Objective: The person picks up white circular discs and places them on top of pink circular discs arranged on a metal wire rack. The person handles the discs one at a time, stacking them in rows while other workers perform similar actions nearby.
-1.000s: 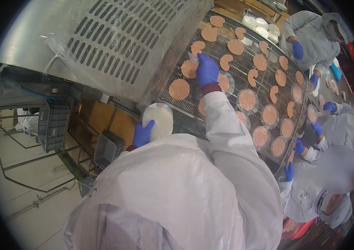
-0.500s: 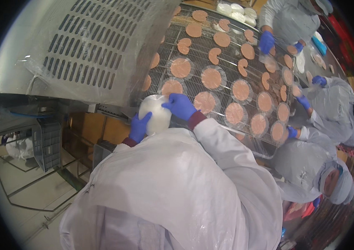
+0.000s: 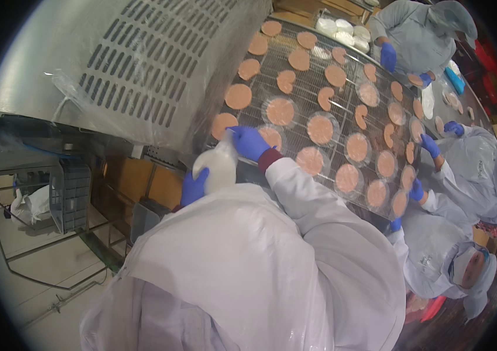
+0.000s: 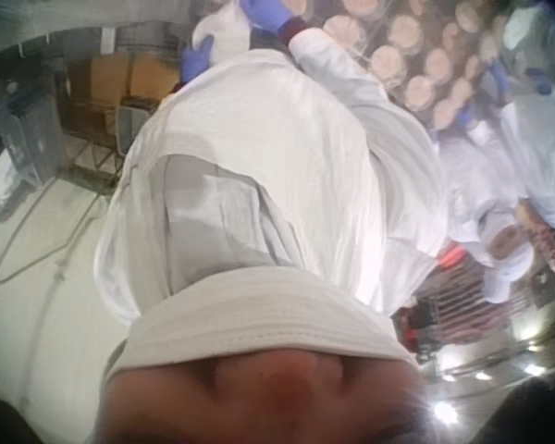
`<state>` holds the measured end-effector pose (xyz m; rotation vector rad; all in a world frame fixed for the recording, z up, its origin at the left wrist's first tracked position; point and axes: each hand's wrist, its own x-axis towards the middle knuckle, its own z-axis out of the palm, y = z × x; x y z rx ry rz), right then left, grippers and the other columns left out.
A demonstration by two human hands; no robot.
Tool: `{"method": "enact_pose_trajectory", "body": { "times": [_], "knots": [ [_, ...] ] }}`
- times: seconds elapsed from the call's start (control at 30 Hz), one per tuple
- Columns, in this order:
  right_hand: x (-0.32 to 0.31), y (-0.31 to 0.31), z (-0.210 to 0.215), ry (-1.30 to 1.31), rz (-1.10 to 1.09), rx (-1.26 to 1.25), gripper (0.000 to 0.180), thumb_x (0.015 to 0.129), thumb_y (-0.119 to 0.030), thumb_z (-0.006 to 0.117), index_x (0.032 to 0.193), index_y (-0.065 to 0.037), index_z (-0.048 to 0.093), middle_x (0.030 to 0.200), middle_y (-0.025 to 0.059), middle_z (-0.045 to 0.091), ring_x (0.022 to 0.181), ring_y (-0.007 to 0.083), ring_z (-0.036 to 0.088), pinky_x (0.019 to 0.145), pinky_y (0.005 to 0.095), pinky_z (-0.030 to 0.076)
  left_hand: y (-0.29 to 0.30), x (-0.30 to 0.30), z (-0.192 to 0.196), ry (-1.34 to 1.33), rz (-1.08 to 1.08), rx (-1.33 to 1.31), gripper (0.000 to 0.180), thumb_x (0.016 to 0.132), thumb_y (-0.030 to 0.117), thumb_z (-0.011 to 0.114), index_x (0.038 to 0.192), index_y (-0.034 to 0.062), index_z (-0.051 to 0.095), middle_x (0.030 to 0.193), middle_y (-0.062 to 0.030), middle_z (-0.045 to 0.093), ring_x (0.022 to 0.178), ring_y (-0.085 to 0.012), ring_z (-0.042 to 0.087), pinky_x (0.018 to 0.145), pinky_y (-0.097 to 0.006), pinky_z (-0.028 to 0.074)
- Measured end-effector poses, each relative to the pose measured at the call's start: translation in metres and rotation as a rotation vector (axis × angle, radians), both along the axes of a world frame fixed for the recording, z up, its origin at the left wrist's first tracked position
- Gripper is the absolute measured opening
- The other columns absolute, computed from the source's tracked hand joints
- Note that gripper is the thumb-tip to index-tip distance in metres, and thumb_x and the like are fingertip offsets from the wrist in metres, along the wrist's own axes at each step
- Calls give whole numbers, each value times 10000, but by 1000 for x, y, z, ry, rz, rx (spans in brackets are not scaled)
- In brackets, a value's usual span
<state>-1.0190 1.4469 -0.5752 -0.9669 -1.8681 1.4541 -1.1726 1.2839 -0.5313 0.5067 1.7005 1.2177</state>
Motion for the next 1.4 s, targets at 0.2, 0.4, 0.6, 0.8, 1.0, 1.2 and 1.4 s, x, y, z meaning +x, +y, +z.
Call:
{"method": "enact_pose_trajectory", "body": {
  "times": [0.2, 0.4, 0.6, 0.8, 1.0, 1.2, 1.4],
  "knots": [
    [2, 136, -14, -288, -437, 265, 257, 809, -143, 584, 1040, -42, 633, 978, 171, 657, 900, 321, 633, 788, 398, 491, -7, -17, -2, 73, 74, -124, 358, 843, 231, 689, 1041, -50, 589, 952, -118, 653, 797, -168, 627, 710, -309, 509],
    [-46, 64, -51, -523, 69, 486, 347, 826, -103, 526, 1168, -55, 559, 1171, 190, 573, 1057, 345, 567, 885, 408, 455, -3, -32, -43, 53, 69, -111, 365, 843, 231, 689, 1052, -51, 590, 949, -117, 655, 798, -172, 628, 710, -312, 510],
    [-9, 2, -58, -136, 41, 208, 335, 884, -262, 546, 1129, -36, 572, 1063, 171, 631, 970, 337, 609, 840, 404, 477, 24, -37, -48, 14, -1, -110, 333, 847, 209, 686, 1053, -37, 600, 937, -99, 659, 779, -153, 621, 706, -297, 506],
    [-13, 0, -43, -211, -65, -170, 250, 903, -239, 544, 924, -3, 625, 778, 153, 640, 746, 261, 632, 719, 347, 487, 42, -37, -72, 47, -106, -23, 324, 837, 188, 697, 1050, -38, 602, 924, -87, 661, 767, -139, 614, 705, -293, 505],
    [-1, 43, -39, -172, -151, -343, 185, 867, -184, 605, 921, -22, 677, 755, 145, 656, 705, 190, 651, 662, 308, 494, 42, -54, -85, 48, -90, -25, 319, 833, 180, 699, 1047, -39, 609, 941, -87, 660, 798, -138, 611, 713, -291, 498],
    [-36, 67, -29, -380, 121, -77, 230, 877, -207, 567, 984, -29, 666, 844, 190, 667, 770, 293, 653, 730, 370, 501, 26, -66, -64, 39, -18, -89, 348, 845, 209, 687, 1069, -42, 595, 969, -104, 656, 810, -168, 619, 730, -299, 502],
    [-99, 141, -97, -149, -386, 772, 278, 825, -77, 523, 1089, -38, 600, 958, 209, 639, 862, 346, 635, 775, 423, 502, 24, -80, -65, 76, 5, -145, 336, 844, 217, 689, 1040, -40, 596, 953, -114, 658, 800, -171, 627, 716, -303, 505]
  ]
}}
